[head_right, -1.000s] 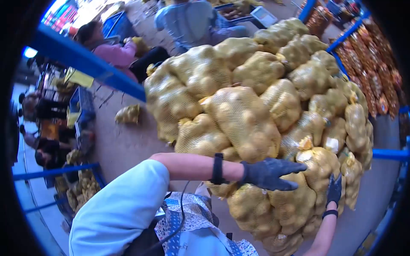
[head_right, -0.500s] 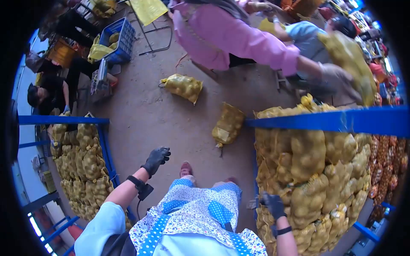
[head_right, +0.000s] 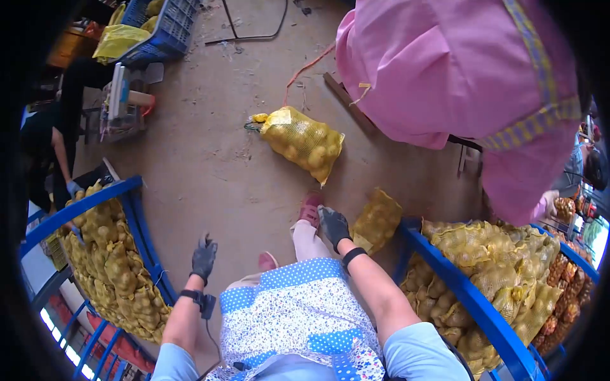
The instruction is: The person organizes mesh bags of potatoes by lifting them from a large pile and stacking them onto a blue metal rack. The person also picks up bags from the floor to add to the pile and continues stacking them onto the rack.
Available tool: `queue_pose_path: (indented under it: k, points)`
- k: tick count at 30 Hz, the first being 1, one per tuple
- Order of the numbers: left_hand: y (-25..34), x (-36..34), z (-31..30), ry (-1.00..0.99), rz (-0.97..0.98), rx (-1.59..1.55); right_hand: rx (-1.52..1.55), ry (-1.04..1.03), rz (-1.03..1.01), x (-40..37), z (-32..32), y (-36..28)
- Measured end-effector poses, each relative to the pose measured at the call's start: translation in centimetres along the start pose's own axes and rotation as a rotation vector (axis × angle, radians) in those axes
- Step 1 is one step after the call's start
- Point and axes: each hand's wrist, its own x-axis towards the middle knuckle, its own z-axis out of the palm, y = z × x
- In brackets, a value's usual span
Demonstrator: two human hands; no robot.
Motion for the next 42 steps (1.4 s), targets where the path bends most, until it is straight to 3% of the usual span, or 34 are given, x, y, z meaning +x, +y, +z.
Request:
queue_pose_path:
  k: [2, 3, 4, 5, 6, 8, 10, 11, 12, 14, 15, 16, 17, 20, 21, 22, 23, 24, 26, 27, 28, 29, 30, 31, 32, 33, 34, 36, 37, 38, 39, 40, 41, 42]
  points:
    - [6.8, 9.0, -0.1, -0.009, 0.121, 0.191, 0.273, -0.049, 0.118, 1.1, 2.3, 3.5]
    - [8.2, 14.7, 1.3, 0.050, 0.258, 0.326, 0.308, -0.101, 0.385, 1.1, 3.6, 5.8]
    - [12.2, 18.8, 1.8, 0.057, 0.327, 0.441, 0.309, -0.082, 0.471, -0.1, 4.1, 7.6]
    - [13.7, 24.5, 3.6, 0.175, 0.545, 0.495, 0.417, -0.194, 0.726, -1.1, 3.9, 8.2]
    - [18.1, 27.7, 3.8, 0.126, 0.628, 0.544, 0.541, -0.297, 0.966, -1.7, 3.6, 8.5]
    - [22.1, 35.7, 6.2, 0.193, 0.845, 0.710, 0.551, -0.197, 1.044, -3.5, 5.4, 10.7]
    - [26.0, 40.1, 8.1, 0.180, 0.932, 0.798, 0.533, -0.324, 1.216, -5.5, 9.8, 18.3]
    - [27.7, 41.2, 8.9, 0.152, 0.987, 0.857, 0.376, -0.096, 1.196, -7.2, 14.6, 23.5]
    - [28.7, 42.8, 10.2, 0.141, 1.070, 0.877, 0.386, -0.086, 1.218, -7.6, 17.5, 27.0]
    - [29.6, 45.0, 11.0, -0.072, 1.167, 0.692, 0.870, 0.347, 0.863, -8.0, 21.0, 31.6]
    - [27.5, 48.0, 11.3, -0.242, 1.168, 0.506, 0.878, 0.353, 0.872, -7.6, 21.7, 31.3]
    - [25.4, 51.4, 11.1, -0.405, 1.166, 0.323, 1.022, 0.374, 1.026, -6.4, 22.5, 29.5]
    - [24.1, 52.4, 10.6, -0.398, 1.074, 0.359, 1.170, 0.396, 1.170, -5.2, 22.7, 28.5]
    - [22.6, 52.5, 10.1, -0.520, 0.926, 0.329, 1.390, 0.585, 1.076, -4.1, 26.4, 30.0]
    - [21.4, 52.2, 9.7, -0.436, 0.919, 0.460, 1.474, 0.629, 1.161, -3.3, 24.1, 28.0]
    - [22.9, 47.1, 9.1, -0.269, 0.924, 0.783, 1.361, 0.619, 1.227, -3.3, 23.8, 28.3]
    - [21.9, 45.8, 9.3, -0.222, 0.894, 0.903, 1.499, 0.626, 1.267, -3.2, 23.4, 29.4]
    - [22.4, 41.7, 9.4, -0.280, 0.787, 0.931, 1.642, 0.635, 1.297, -3.2, 22.3, 30.1]
    - [22.1, 34.6, 8.4, -0.419, 0.996, 0.909, 1.668, 0.551, 1.181, -4.3, 20.0, 28.1]
    - [23.2, 29.8, 8.2, -0.606, 0.690, 0.810, 1.648, 0.574, 1.223, -4.9, 18.2, 25.9]
    - [25.3, 23.7, 7.9, -0.697, 0.465, 0.769, 1.757, 0.530, 1.081, -6.0, 15.7, 23.1]
    - [26.0, 18.8, 7.9, -0.739, 0.462, 0.730, 2.010, 0.417, 0.986, -6.3, 15.7, 22.5]
    - [24.8, 16.7, 8.6, -0.755, 0.585, 0.656, 1.970, 0.238, 0.818, -7.3, 14.0, 20.7]
    - [27.1, 11.9, 9.0, -0.765, 0.491, 0.517, 1.898, 0.068, 0.654, -8.2, 11.2, 18.2]
    - [29.0, 7.7, 8.5, -0.772, 0.386, 0.379, 2.006, 0.061, 0.594, -9.2, 5.6, 12.8]
    - [30.8, 6.1, 7.8, -0.759, 0.364, 0.379, 2.152, 0.019, 0.378, -9.7, 3.4, 11.4]
    - [32.6, 4.7, 7.2, -0.747, 0.349, 0.380, 2.250, 0.212, 0.517, -10.1, -0.2, 7.8]
    - [34.0, 1.2, 3.9, -0.766, 0.460, 0.565, 2.407, 0.193, 0.115, -13.3, -1.0, 7.2]
    - [33.4, -0.8, 1.5, -0.846, 0.537, 0.503, 2.451, 0.264, 0.182, -15.6, -0.6, 6.6]
    - [34.2, -4.0, -1.1, -0.832, 0.474, 0.722, 2.504, 0.318, 0.269, -18.8, -0.3, 4.8]
    - [31.7, -1.8, -3.6, -0.990, 0.418, 0.479, 2.525, 0.328, 0.271, -22.0, 0.1, 2.8]
    - [31.9, -4.1, -5.2, -0.908, 0.372, 0.452, 2.553, 0.358, 0.274, -25.4, 0.1, 0.4]
    - [32.4, -7.5, -6.9, -0.865, 0.373, 0.443, 2.553, 0.232, 0.333, -30.4, -2.6, -2.6]
    - [32.7, -11.1, -8.6, -0.838, 0.380, 0.438, 2.558, 0.133, -0.033, -32.8, -1.9, -3.2]
